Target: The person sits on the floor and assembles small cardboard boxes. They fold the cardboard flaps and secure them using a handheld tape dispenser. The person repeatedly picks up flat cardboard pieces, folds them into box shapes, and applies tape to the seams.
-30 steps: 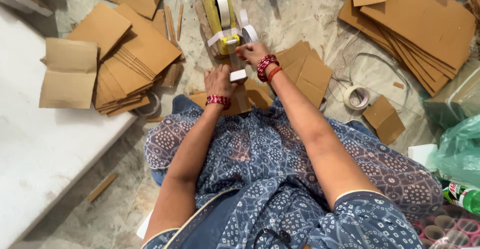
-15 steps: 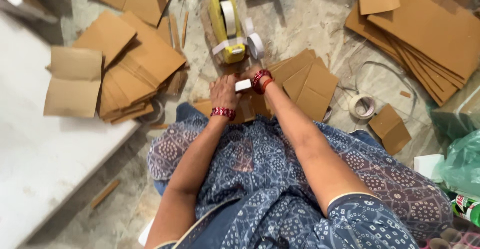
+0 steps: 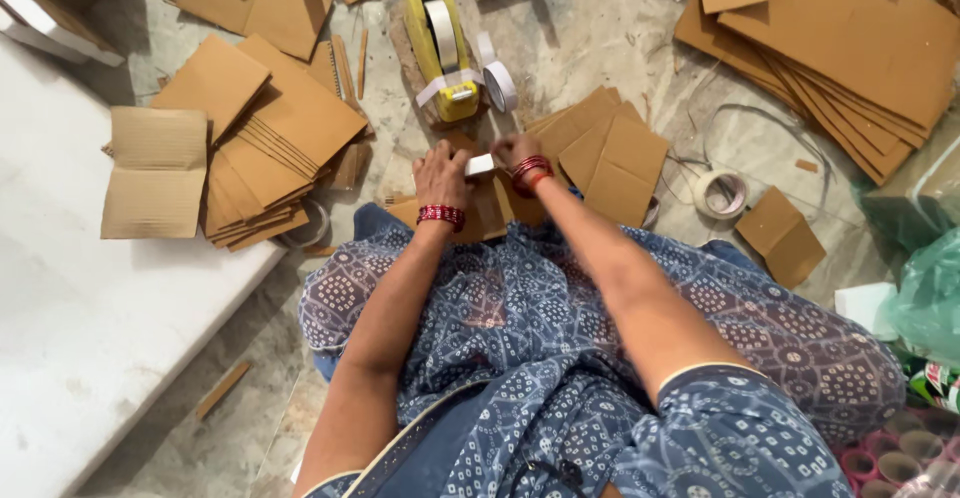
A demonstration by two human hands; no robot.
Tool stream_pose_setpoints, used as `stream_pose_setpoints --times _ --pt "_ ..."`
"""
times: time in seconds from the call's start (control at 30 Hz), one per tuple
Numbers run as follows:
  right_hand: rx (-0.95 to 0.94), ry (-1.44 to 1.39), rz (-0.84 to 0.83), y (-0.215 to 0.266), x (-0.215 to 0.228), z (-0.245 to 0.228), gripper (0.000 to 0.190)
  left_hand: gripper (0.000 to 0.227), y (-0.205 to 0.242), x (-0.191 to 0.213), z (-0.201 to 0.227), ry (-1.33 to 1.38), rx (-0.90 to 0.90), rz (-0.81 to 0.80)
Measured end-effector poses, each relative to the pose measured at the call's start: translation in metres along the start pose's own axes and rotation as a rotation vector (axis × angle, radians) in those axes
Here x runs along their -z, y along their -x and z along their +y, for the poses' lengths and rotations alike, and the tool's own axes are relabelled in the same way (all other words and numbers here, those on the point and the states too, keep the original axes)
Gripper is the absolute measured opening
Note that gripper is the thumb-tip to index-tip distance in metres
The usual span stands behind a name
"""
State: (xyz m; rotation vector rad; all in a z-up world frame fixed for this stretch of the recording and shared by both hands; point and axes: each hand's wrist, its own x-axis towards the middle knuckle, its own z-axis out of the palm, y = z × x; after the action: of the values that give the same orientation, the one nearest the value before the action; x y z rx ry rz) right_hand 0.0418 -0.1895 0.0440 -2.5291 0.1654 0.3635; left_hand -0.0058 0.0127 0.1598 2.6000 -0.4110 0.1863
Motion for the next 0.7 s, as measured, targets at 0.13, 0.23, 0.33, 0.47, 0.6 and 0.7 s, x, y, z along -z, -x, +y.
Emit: stream_pose_setpoints --times 0.13,0.23,0.33,0.47,0.6,0.7 --pt "0.316 -0.386 0.004 0.040 0.053 -0.025 0.049 0.024 0.003 -0.024 -0.007 -0.064 0.010 -0.016" --pt "0.465 -0.387 0.011 0.052 0.043 -0.040 0.052 0.017 0.005 -0.047 -0.027 -0.088 -0.037 0.027" --pt "0.368 -0.426 0.097 0.065 0.005 -0.028 0.050 0.027 0.014 -0.055 -0.045 0.009 -0.063 0.000" --pt "0.109 -0.319 0.073 0.054 -0.030 0.001 0.060 0.044 0.026 -0.020 -0.080 0.226 0.130 -0.048" --pt "0.064 -0.278 -0.148 0.018 -0.005 0.029 0.038 0.038 0.010 -0.011 -0.072 0.477 0.208 -0.055" --pt "0.105 0.044 -0.045 -0.012 0.054 0.037 0.030 0.037 0.004 -0.024 -0.051 0.528 0.191 -0.052"
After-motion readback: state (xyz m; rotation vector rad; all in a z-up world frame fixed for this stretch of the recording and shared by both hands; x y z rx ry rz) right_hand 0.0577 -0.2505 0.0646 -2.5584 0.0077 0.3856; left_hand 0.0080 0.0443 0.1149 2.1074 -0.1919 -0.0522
